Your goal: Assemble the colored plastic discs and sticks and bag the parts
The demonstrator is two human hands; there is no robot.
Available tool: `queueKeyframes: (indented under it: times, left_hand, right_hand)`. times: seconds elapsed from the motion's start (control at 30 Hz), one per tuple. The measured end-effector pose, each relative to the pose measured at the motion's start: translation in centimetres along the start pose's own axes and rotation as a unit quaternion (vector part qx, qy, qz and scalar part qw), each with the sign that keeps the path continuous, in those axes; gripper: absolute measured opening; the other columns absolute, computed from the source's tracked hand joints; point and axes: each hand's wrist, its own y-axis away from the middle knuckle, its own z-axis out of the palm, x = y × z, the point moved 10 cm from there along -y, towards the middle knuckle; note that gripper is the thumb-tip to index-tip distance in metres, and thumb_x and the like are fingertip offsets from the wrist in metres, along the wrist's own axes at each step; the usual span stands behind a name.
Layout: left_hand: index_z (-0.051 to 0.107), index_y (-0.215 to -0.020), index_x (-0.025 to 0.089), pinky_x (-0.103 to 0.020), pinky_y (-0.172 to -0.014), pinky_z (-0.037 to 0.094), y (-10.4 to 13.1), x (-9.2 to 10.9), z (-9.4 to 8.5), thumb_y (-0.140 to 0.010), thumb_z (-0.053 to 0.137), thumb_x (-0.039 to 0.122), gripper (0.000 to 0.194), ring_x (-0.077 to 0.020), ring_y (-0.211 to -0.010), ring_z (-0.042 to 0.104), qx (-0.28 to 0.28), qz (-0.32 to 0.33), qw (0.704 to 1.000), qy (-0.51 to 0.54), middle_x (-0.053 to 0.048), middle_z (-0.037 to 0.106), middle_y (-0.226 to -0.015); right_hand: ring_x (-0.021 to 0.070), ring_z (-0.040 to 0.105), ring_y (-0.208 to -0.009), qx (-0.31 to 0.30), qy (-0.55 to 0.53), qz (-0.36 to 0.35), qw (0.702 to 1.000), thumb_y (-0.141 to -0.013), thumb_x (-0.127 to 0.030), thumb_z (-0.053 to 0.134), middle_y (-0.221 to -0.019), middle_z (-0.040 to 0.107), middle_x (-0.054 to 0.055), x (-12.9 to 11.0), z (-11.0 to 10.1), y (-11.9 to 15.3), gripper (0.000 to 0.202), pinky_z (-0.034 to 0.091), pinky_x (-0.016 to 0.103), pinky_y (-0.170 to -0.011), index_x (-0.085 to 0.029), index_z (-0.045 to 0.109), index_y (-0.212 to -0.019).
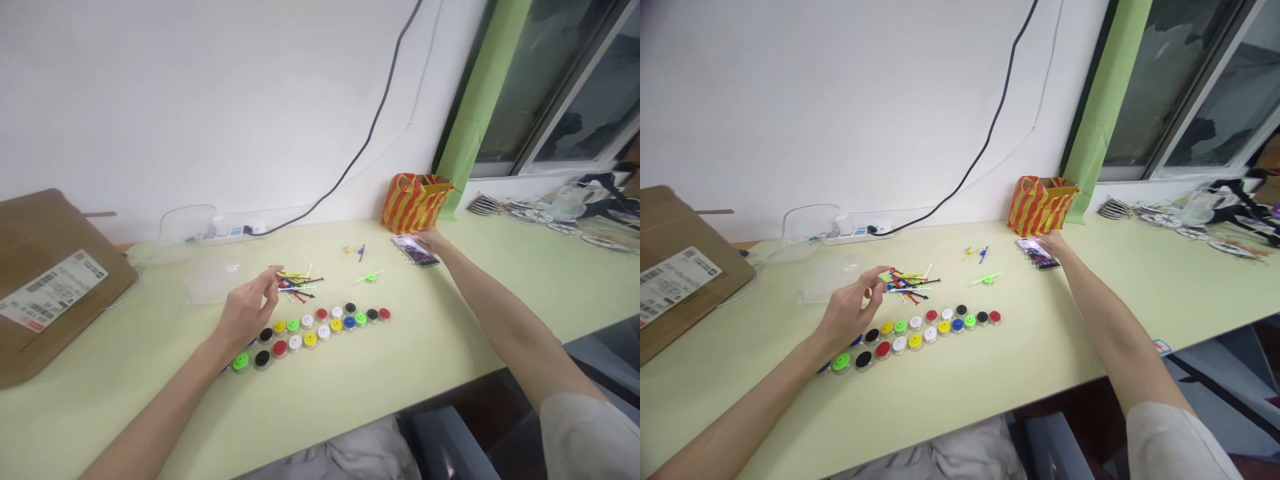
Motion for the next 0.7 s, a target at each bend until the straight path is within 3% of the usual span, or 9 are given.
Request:
queueKeyframes:
  times: [0.13,0.27,0.5,0.6,0.7]
  left_hand:
    - [0.051,-0.134,0.020,-0.024,-0.067,0.049,0.1,0.2,0.2,-0.101,0.040,0.028,0.036,-0.0126,-0.067,0.064,-0.001,0.009,1.000,-0.001,0.000,0.068,-0.082]
    - [0.051,-0.135,0.021,-0.025,-0.069,0.049,0.2,0.5,0.3,-0.101,0.041,0.028,0.036,-0.0125,-0.065,0.063,0.001,0.019,1.000,0.003,0.000,0.070,-0.082]
    - [0.050,-0.135,0.021,-0.025,-0.069,0.050,0.2,1.1,0.3,-0.101,0.041,0.027,0.036,-0.0133,-0.069,0.066,-0.001,0.029,1.000,0.012,0.000,0.071,-0.085]
    - [0.050,-0.136,0.021,-0.025,-0.071,0.051,0.2,0.9,0.2,-0.101,0.040,0.028,0.037,-0.0129,-0.068,0.064,-0.003,0.021,1.000,0.015,0.000,0.069,-0.083]
    - [0.051,-0.134,0.021,-0.025,-0.071,0.050,0.1,0.8,0.0,-0.101,0.040,0.029,0.036,-0.0129,-0.068,0.063,0.000,0.016,1.000,0.014,0.000,0.068,-0.082]
  right_hand:
    - [0.0292,0.069,-0.083,0.027,0.066,0.058,0.996,-0.068,-0.032,0.084,-0.086,0.072,0.014,1.2,-2.8,1.7,0.046,0.055,0.039,-0.066,-0.017,0.063,-0.107]
    - [0.0253,0.069,-0.078,0.009,0.088,0.070,0.994,-0.066,-0.035,0.085,-0.088,0.074,0.011,1.9,-4.5,4.3,0.058,0.054,0.036,-0.067,-0.019,0.061,-0.115]
    - [0.0262,0.070,-0.088,-0.027,0.096,0.052,0.994,-0.057,-0.044,0.092,-0.108,0.073,0.010,2.3,-3.3,7.2,0.089,0.056,0.038,-0.082,-0.025,0.052,-0.134]
    - [0.0281,0.069,-0.101,-0.055,0.081,0.041,0.994,-0.060,-0.046,0.090,-0.121,0.070,0.010,2.2,-3.2,8.1,0.092,0.053,0.041,-0.094,-0.028,0.049,-0.140]
    - [0.0288,0.066,-0.113,-0.092,0.030,0.028,0.995,-0.063,-0.039,0.088,-0.129,0.068,0.010,2.0,-3.3,8.9,0.089,0.050,0.041,-0.103,-0.030,0.047,-0.142]
